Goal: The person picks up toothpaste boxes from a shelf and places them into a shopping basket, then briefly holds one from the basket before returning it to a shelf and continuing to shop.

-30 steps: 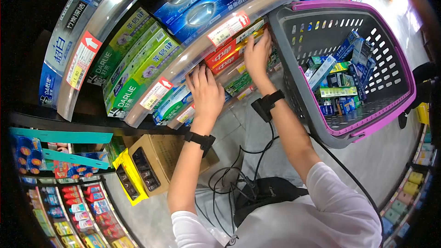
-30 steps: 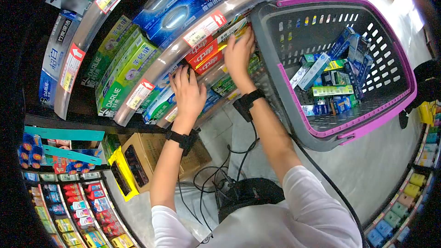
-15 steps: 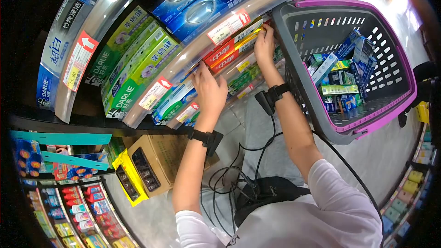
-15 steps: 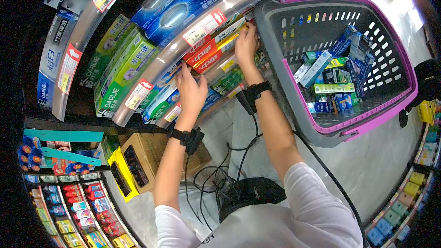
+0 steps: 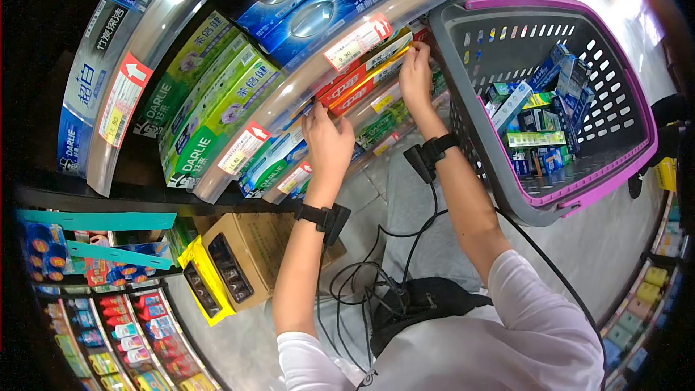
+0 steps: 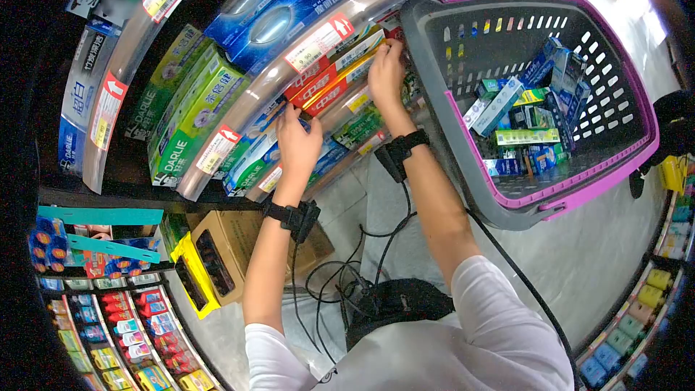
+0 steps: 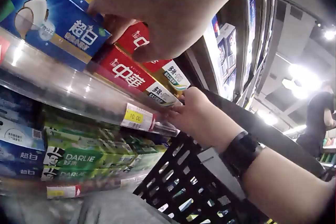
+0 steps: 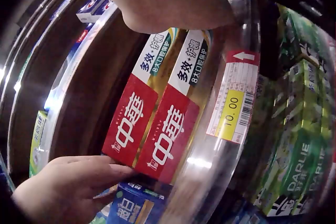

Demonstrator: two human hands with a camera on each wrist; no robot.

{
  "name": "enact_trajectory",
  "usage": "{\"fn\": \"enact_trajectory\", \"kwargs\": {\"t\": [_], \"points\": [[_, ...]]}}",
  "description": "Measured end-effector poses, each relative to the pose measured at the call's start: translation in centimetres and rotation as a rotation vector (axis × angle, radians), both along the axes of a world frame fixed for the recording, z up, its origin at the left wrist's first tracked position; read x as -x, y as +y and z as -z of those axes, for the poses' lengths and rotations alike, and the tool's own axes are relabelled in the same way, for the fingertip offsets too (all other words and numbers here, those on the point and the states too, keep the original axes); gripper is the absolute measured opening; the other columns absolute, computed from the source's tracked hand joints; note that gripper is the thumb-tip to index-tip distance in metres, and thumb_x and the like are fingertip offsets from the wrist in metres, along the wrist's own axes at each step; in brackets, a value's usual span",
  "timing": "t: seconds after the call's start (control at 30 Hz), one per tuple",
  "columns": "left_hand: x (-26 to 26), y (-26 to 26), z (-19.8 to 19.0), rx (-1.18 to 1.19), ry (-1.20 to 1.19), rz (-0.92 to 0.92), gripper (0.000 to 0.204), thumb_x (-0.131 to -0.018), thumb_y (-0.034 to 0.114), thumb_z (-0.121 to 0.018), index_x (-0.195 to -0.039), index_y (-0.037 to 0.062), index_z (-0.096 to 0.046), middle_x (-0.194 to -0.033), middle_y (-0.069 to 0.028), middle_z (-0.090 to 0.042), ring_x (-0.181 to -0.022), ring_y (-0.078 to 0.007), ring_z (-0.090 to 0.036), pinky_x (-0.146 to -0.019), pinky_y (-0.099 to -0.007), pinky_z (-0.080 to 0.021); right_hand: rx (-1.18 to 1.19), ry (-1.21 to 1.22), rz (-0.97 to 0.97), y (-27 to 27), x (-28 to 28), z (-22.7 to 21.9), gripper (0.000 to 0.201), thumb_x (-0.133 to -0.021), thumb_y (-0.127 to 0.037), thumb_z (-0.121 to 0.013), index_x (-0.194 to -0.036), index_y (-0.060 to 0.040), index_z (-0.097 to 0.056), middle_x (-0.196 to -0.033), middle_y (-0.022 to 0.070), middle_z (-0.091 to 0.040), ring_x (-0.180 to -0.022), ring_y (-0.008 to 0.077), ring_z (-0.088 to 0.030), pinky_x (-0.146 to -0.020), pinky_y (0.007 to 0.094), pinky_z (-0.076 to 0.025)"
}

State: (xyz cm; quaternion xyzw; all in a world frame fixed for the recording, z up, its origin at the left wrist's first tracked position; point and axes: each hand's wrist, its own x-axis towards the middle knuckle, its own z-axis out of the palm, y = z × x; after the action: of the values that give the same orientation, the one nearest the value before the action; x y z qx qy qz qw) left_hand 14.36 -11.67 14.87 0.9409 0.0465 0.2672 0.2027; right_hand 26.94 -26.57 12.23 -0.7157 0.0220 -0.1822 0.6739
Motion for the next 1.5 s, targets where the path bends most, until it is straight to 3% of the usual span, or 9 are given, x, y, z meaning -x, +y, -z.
{"fn": "enact_trajectory", "kwargs": {"t": [0.23, 0.33, 0.43, 0.73, 1.13, 1.33, 1.43, 1.5], "points": [[0.5, -0.4, -0.6, 0.048, 0.049, -0.004, 0.056, -0.074, 0.01, -0.063, -0.12, -0.0131, -0.042, -0.103, -0.0248, -0.059, -0.101, -0.0376, -0.053, -0.103, -0.0475, -0.03, 0.075, -0.073, 0.003, 0.7, -1.2, 1.4, 0.035, -0.096, -0.022, -0.038, -0.117, 0.0059, -0.039, -0.106, 0.0292, -0.054, -0.099, 0.0425, -0.051, -0.087, 0.0488, -0.037], [0.4, -0.2, -0.7, 0.092, 0.023, 0.036, 0.058, -0.076, 0.013, -0.063, -0.124, -0.0111, -0.041, -0.111, -0.0264, -0.058, -0.108, -0.038, -0.049, -0.095, -0.0438, -0.038, 0.082, -0.074, 0.016, 0.9, -1.2, 1.7, 0.036, -0.095, -0.022, -0.038, -0.119, 0.0054, -0.039, -0.108, 0.0277, -0.053, -0.103, 0.0412, -0.048, -0.091, 0.0495, -0.033], [0.3, -0.1, -0.7, 0.102, -0.009, 0.063, 0.06, -0.074, 0.011, -0.064, -0.124, -0.0118, -0.039, -0.102, -0.0251, -0.058, -0.103, -0.0411, -0.05, -0.102, -0.0478, -0.029, 0.043, -0.083, -0.044, 0.6, -1.2, 1.9, 0.038, -0.095, -0.022, -0.039, -0.122, 0.0051, -0.038, -0.111, 0.0277, -0.052, -0.106, 0.0413, -0.046, -0.094, 0.0505, -0.031], [1.7, -1.2, -1.1, 0.069, 0.062, 0.012, 0.059, -0.076, 0.013, -0.063, -0.124, -0.0114, -0.039, -0.109, -0.0272, -0.054, -0.106, -0.0429, -0.047, -0.099, -0.0488, -0.032, 0.051, -0.099, -0.019, 0.8, -1.3, 2.5, 0.039, -0.095, -0.022, -0.041, -0.124, 0.0033, -0.037, -0.111, 0.0275, -0.052, -0.107, 0.0424, -0.046, -0.093, 0.0486, -0.033], [1.2, -0.5, -1.0, 0.078, 0.079, 0.054, 0.065, -0.073, 0.012, -0.062, -0.126, -0.0147, -0.035, -0.119, -0.0316, -0.049, -0.117, -0.0418, -0.043, -0.105, -0.0504, -0.025, 0.059, -0.038, -0.019, 1.1, -1.2, 2.2, 0.045, -0.094, -0.024, -0.042, -0.129, 0.0035, -0.034, -0.116, 0.0309, -0.05, -0.109, 0.0451, -0.046, -0.094, 0.0498, -0.034], [1.6, -0.5, -0.8, 0.051, 0.075, 0.055, 0.064, -0.074, 0.014, -0.062, -0.125, -0.0153, -0.038, -0.121, -0.0325, -0.047, -0.117, -0.0423, -0.042, -0.106, -0.0519, -0.025, 0.053, -0.027, -0.017, 1.0, -0.4, 1.4, 0.047, -0.095, -0.027, -0.041, -0.13, 0.0028, -0.032, -0.111, 0.0307, -0.053, -0.104, 0.0462, -0.05, -0.089, 0.0504, -0.037], [1.8, -0.7, -0.6, 0.03, 0.052, 0.026, 0.066, -0.073, 0.016, -0.064, -0.124, -0.0155, -0.039, -0.122, -0.0325, -0.047, -0.117, -0.043, -0.042, -0.105, -0.0496, -0.027, 0.08, -0.006, -0.014, 0.8, 0.3, 0.4, 0.047, -0.095, -0.028, -0.041, -0.129, 0.0028, -0.033, -0.11, 0.031, -0.054, -0.101, 0.0461, -0.052, -0.086, 0.0503, -0.039], [1.7, -0.9, -0.8, 0.142, 0.099, 0.02, 0.067, -0.072, 0.018, -0.066, -0.124, -0.0158, -0.04, -0.122, -0.0327, -0.047, -0.117, -0.0433, -0.042, -0.104, -0.0473, -0.029, 0.094, -0.025, -0.012, 0.7, -0.1, 0.6, 0.046, -0.095, -0.029, -0.041, -0.128, 0.0025, -0.033, -0.109, 0.031, -0.055, -0.1, 0.0457, -0.053, -0.086, 0.0501, -0.039]]}}
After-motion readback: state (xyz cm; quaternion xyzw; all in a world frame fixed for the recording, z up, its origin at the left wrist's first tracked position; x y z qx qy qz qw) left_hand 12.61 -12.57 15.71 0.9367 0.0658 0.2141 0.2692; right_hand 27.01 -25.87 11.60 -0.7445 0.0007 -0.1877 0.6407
